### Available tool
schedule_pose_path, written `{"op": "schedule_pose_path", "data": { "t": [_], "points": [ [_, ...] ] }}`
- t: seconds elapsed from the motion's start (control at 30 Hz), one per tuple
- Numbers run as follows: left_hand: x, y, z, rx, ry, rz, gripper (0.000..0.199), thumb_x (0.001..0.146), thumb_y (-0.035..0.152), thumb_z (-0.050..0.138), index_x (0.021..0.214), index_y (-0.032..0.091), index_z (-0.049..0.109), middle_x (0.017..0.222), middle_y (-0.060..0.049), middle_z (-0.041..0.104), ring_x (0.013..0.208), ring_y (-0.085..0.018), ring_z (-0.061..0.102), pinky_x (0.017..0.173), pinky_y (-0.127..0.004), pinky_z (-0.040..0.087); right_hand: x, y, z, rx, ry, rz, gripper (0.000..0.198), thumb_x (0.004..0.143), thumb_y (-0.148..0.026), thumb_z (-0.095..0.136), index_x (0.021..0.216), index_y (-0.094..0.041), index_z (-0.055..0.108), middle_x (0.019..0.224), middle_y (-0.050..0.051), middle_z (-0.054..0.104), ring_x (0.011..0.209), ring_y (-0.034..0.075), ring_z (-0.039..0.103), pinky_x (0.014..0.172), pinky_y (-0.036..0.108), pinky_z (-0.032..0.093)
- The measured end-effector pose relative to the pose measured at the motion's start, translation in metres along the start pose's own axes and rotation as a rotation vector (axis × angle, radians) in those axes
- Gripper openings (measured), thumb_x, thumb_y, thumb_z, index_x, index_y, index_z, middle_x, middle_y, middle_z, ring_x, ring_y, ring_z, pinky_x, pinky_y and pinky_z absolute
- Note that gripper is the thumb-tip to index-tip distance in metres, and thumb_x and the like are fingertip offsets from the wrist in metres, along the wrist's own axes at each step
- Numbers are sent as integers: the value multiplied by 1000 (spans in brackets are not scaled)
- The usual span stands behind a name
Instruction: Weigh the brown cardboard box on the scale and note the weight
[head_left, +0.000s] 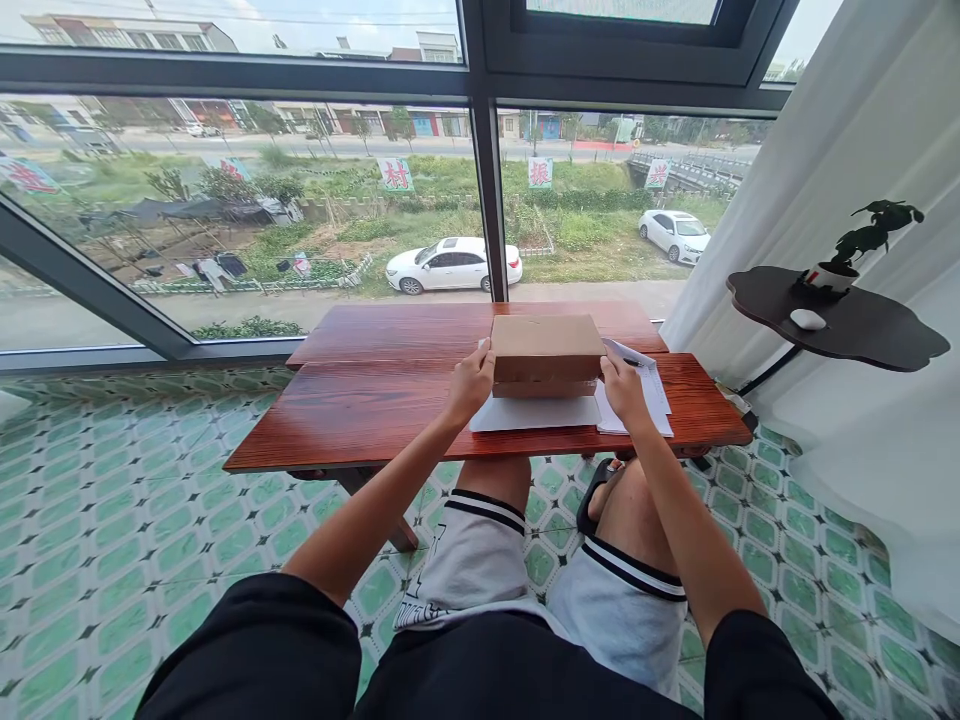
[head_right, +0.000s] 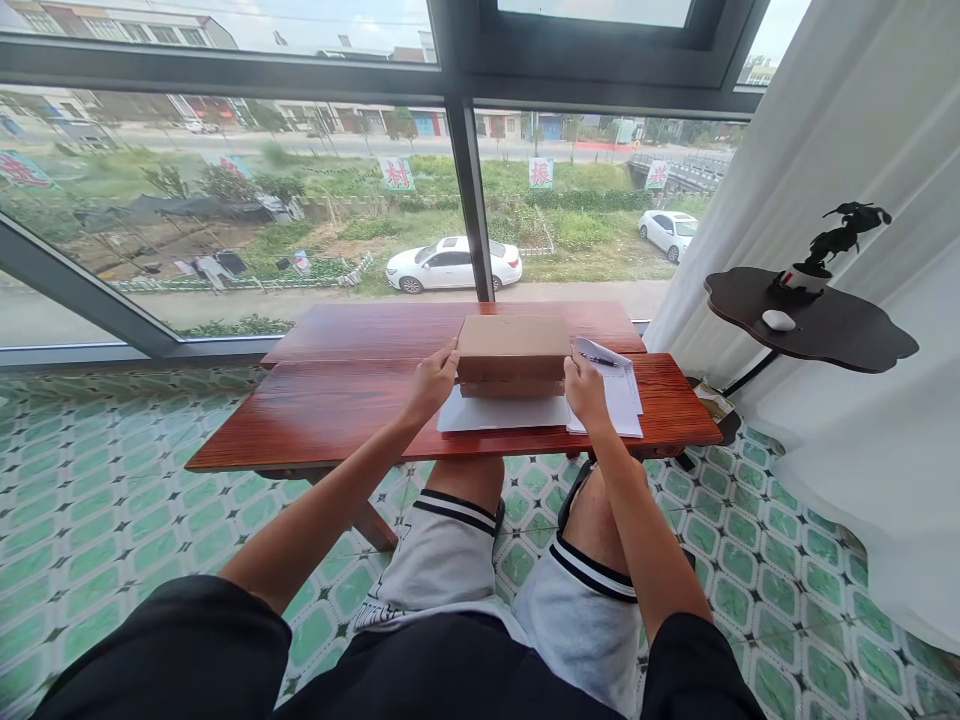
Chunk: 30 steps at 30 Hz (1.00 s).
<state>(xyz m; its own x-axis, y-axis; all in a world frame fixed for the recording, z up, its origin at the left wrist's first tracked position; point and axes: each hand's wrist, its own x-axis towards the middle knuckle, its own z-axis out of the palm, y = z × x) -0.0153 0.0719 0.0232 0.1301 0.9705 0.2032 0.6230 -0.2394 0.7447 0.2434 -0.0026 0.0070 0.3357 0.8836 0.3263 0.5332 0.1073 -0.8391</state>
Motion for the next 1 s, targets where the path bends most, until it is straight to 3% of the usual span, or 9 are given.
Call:
{"op": "schedule_pose_path", "data": {
  "t": [0.33,0.53,0.63,0.73,0.8,0.87,0.97,1.0],
  "points": [
    [-10,-8,2,-19,-15,5,54,99,37,34,147,17,50,139,-10,63,115,-25,66,101,-36,48,-15,-1,1,-23,0,16,56,97,-49,36,139,-20,62,128,11,66,113,29,61,100,42,44],
    [-15,-14,0,10,-49,32,55,99,40,33,149,20,48,141,-10,62,119,-26,65,101,-37,48,-19,6,2,3,-17,12,54,97,-51,40,135,-21,63,132,10,64,125,28,57,105,43,45],
    [-17,-15,-11,85,-8,115,57,98,40,34,150,20,46,142,-11,61,125,-27,60,107,-41,44,-17,4,-7,-66,91,-29,52,95,-50,45,131,-17,62,134,14,62,125,29,57,101,45,48],
    [-21,-11,-24,200,167,463,52,97,34,35,143,17,51,137,-11,64,127,-24,56,110,-41,43,-16,-17,-20,-190,329,-204,38,97,-44,45,119,-17,61,118,15,65,108,28,61,88,43,52],
    [-25,-2,-32,212,256,783,44,94,28,39,133,18,57,119,-9,71,113,-22,61,102,-39,48,-17,-40,-21,-246,345,-338,25,100,-37,41,94,-21,59,94,10,65,87,24,60,77,38,49],
    [-32,13,-37,151,287,1086,37,90,23,45,124,20,60,104,-6,72,96,-18,61,90,-35,52,-21,-63,-11,-234,99,-502,26,102,-27,38,79,-23,52,75,5,58,72,19,55,70,34,44],
    [-43,43,-37,35,289,1489,15,86,25,55,92,28,69,80,3,68,74,-13,57,67,-27,51,-32,-85,21,-198,-453,-753,23,98,-20,43,75,-21,46,71,2,54,67,16,50,61,31,37],
    [-46,53,-35,-8,248,1634,16,88,27,55,86,32,70,74,4,65,68,-11,55,63,-26,50,-36,-88,33,-213,-588,-793,25,98,-21,44,72,-21,45,69,2,53,64,15,48,59,30,36]
  ]
}}
